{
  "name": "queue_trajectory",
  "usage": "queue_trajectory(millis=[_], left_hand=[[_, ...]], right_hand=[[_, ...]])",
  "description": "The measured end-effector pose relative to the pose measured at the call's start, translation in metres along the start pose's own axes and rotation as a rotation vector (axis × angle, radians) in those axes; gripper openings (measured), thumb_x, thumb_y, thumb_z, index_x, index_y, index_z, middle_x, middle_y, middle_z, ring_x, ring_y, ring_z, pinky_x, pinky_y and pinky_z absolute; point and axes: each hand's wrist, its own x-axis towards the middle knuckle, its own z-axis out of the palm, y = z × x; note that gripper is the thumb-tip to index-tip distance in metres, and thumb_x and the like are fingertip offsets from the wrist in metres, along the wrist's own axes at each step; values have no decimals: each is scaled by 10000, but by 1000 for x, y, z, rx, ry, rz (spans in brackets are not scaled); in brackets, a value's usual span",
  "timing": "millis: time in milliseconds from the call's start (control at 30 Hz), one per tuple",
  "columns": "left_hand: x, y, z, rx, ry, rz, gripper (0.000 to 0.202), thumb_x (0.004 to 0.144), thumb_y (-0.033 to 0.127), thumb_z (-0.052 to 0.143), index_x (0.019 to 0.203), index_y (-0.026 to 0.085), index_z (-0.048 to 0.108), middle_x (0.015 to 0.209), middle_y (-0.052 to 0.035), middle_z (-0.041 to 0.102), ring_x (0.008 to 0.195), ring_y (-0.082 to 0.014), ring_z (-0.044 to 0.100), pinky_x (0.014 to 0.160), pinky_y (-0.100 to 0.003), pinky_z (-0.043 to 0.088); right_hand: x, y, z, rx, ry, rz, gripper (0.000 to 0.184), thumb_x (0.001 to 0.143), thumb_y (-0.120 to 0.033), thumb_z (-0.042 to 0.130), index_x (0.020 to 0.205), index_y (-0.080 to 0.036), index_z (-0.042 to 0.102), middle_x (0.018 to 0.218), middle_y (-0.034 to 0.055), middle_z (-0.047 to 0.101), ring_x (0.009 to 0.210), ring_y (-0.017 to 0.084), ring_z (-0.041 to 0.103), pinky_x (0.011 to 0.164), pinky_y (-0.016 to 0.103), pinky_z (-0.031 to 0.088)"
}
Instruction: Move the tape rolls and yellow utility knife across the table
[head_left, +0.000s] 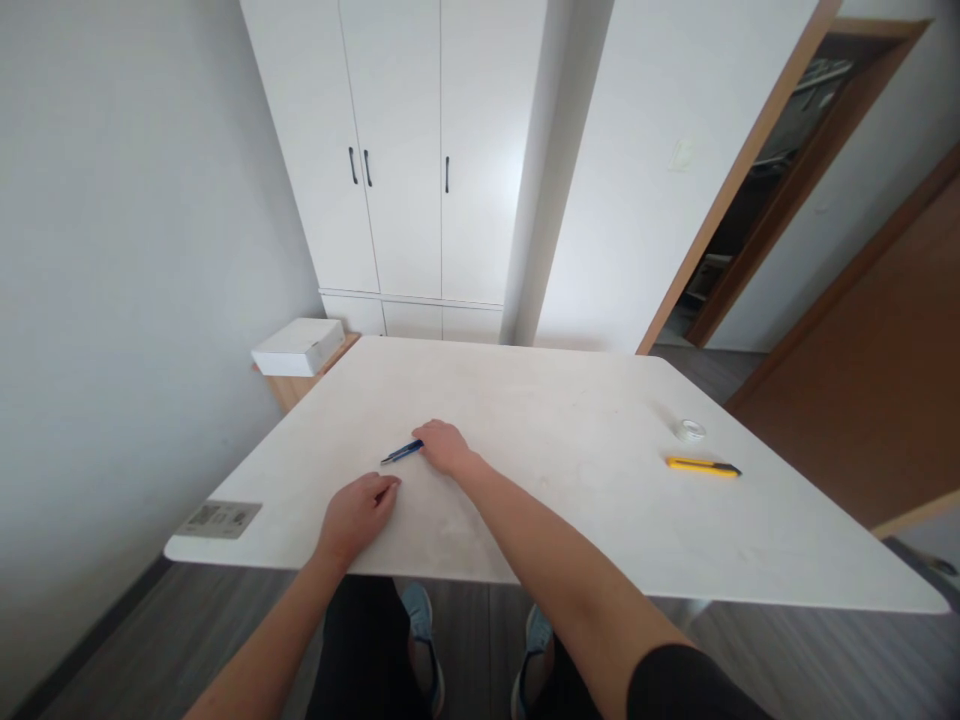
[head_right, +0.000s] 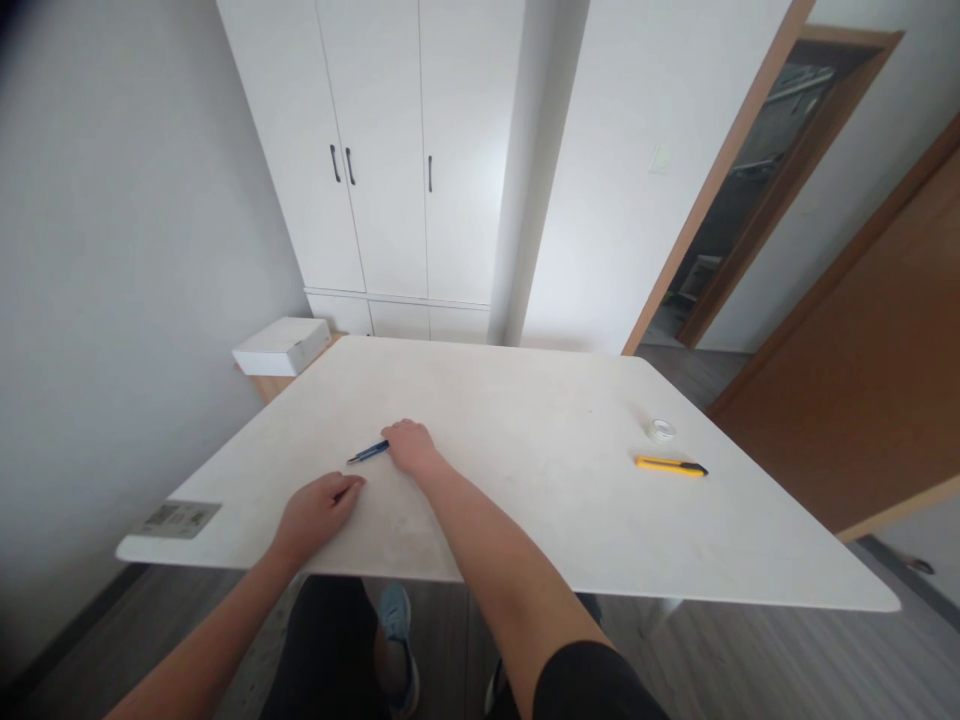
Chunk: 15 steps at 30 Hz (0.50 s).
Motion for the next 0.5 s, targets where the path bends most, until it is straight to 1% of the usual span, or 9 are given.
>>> queue_trajectory(millis=[67,100,167,200,267,333,433,500], left_hand=[[-1,1,-1,-5,0,-2,417,996,373,381,1001,244,777,970,-70,746,933,-217,687,834,-310,462],[-1,1,-1,-6,1,-3,419,997,378,380,1004,243,777,964,-69,745,930,-217,688,831,-310,460],[-2,1,-1,-10,1,-1,431,1000,392,372,1003,243,776,968,-68,747,936,-218,689,834,-308,458],[-2,0,-1,-11,-1,3,439,1001,400,365,1000,242,776,978,-68,749,945,-219,689,839,-308,457],[-1,-1,0,-5,-12,7,458,1000,409,350,997,234,773,999,-72,754,967,-223,688,852,-308,455],[0,-3,2,14,-18,-1,478,996,415,333,1006,222,770,1014,-79,759,986,-228,686,866,-311,455],[2,-6,5,34,-19,-17,507,988,440,314,1008,221,771,1048,-80,766,1004,-235,685,878,-316,459],[3,-7,7,37,-14,-20,520,978,464,311,1006,231,775,1066,-72,770,1006,-239,689,871,-316,468]], right_hand=[[-4,-4,-1,-83,22,103,224,985,-254,542,1124,-248,718,1241,27,729,1145,233,644,971,338,480],[-11,-3,-2,-106,48,148,219,993,-280,537,1107,-267,724,1213,1,738,1120,217,654,962,322,483],[-38,5,-5,-119,74,171,228,1000,-308,535,1133,-309,721,1196,-20,744,1129,210,658,975,319,485],[-58,14,-8,-119,93,193,230,994,-311,549,1144,-336,720,1186,-23,748,1137,209,661,986,317,487],[-109,40,-14,-97,144,256,243,970,-294,585,1150,-365,732,1154,6,757,1136,219,676,1000,317,496],[-174,78,-24,-54,212,341,271,958,-260,580,1150,-345,752,1134,58,759,1121,240,691,1012,331,511],[-282,143,-45,-48,272,545,312,935,-207,536,1128,-279,770,1148,117,753,1107,275,696,1026,371,525],[-348,181,-60,-105,298,706,311,897,-193,540,1100,-239,771,1141,118,756,1105,295,696,1027,412,530]])
